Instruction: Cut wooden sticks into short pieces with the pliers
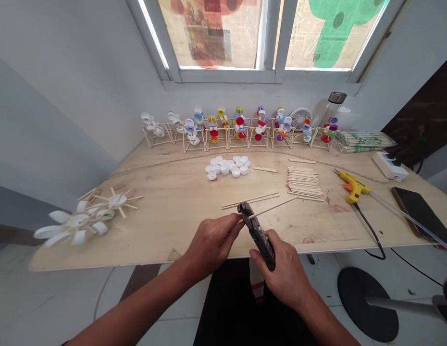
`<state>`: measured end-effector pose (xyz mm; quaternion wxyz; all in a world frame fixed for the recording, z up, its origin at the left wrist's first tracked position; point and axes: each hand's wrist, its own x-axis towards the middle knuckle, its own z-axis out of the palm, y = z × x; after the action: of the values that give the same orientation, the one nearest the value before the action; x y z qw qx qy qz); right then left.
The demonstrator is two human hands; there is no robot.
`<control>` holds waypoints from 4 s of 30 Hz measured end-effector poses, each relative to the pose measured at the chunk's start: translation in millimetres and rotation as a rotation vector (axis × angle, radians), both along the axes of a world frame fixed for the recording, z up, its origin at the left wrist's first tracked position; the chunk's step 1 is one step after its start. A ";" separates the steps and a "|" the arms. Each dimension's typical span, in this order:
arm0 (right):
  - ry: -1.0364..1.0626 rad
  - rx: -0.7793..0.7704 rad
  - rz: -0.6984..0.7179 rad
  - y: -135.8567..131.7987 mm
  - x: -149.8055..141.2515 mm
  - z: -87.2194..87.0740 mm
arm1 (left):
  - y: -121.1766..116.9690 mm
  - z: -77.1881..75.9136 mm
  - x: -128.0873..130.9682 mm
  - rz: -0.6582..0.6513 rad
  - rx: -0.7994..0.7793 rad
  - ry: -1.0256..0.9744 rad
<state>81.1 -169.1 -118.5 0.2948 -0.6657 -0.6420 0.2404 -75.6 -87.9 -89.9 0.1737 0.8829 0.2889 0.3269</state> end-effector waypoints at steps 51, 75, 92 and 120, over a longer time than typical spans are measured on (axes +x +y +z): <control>0.043 0.016 -0.005 -5.2 -2.7 7.8 | -5.5 -9.3 -1.4 0.133 0.444 0.014; 0.060 0.014 -0.002 -7.3 -5.6 10.7 | -4.6 -10.1 -2.9 0.131 0.477 0.019; 0.063 0.024 0.005 -5.9 -5.6 9.4 | -3.9 -10.0 -4.0 0.126 0.466 0.016; 0.062 0.001 0.004 -9.0 -6.3 9.0 | -6.3 -1.8 -3.4 0.077 0.343 0.028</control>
<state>74.9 -178.1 -109.5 0.3146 -0.6564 -0.6340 0.2611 -79.0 -94.2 -91.6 0.0039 0.8923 0.2648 0.3655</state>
